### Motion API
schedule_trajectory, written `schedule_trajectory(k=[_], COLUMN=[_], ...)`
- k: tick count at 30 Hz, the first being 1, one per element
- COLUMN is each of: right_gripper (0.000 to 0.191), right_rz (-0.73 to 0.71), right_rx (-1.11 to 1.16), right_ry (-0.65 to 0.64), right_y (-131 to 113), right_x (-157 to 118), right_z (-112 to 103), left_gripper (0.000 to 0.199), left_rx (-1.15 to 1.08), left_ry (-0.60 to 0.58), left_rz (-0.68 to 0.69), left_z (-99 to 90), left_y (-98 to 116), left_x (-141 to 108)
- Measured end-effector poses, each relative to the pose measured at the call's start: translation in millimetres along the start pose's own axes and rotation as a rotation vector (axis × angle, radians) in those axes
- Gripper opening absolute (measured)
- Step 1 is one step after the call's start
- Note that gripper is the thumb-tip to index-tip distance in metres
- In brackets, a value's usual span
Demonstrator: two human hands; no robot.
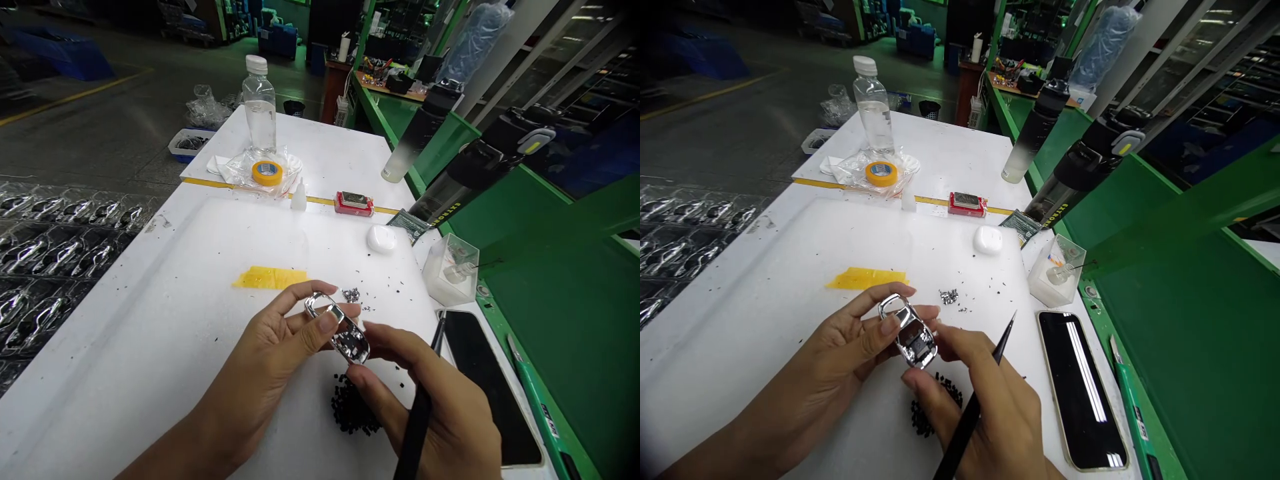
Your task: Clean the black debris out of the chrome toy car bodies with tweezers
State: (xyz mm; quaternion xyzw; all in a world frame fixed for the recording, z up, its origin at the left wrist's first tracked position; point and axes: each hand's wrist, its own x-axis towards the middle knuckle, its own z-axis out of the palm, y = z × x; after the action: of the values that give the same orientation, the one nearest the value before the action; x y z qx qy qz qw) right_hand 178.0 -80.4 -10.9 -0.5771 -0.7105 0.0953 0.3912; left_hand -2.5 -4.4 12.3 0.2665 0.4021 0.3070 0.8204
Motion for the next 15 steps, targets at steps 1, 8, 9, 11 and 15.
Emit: schedule_trajectory(k=[1,8,9,11,15], right_gripper=[0.029,0.025,0.025,0.026,0.026], right_rz=[-0.023,0.096,0.113,0.128,0.111], right_rx=[-0.018,-0.05,-0.047,-0.01,0.014], right_ry=[0.004,0.318,0.337,0.338,0.327], right_y=[-2,-28,-30,-32,-29], right_x=[1,-5,-7,-9,-6], right_z=[0,16,18,20,18], left_gripper=[0.041,0.041,0.04,0.037,0.034], left_rx=[0.045,0.14,0.137,0.132,0.133], left_ry=[-0.013,-0.026,-0.023,-0.034,-0.082], left_rz=[-0.019,-0.125,-0.125,-0.114,-0.094], left_z=[-0.4,2.8,3.5,4.3,3.8], left_y=[-1,-10,-10,-10,-10], left_x=[1,1,0,-1,1])
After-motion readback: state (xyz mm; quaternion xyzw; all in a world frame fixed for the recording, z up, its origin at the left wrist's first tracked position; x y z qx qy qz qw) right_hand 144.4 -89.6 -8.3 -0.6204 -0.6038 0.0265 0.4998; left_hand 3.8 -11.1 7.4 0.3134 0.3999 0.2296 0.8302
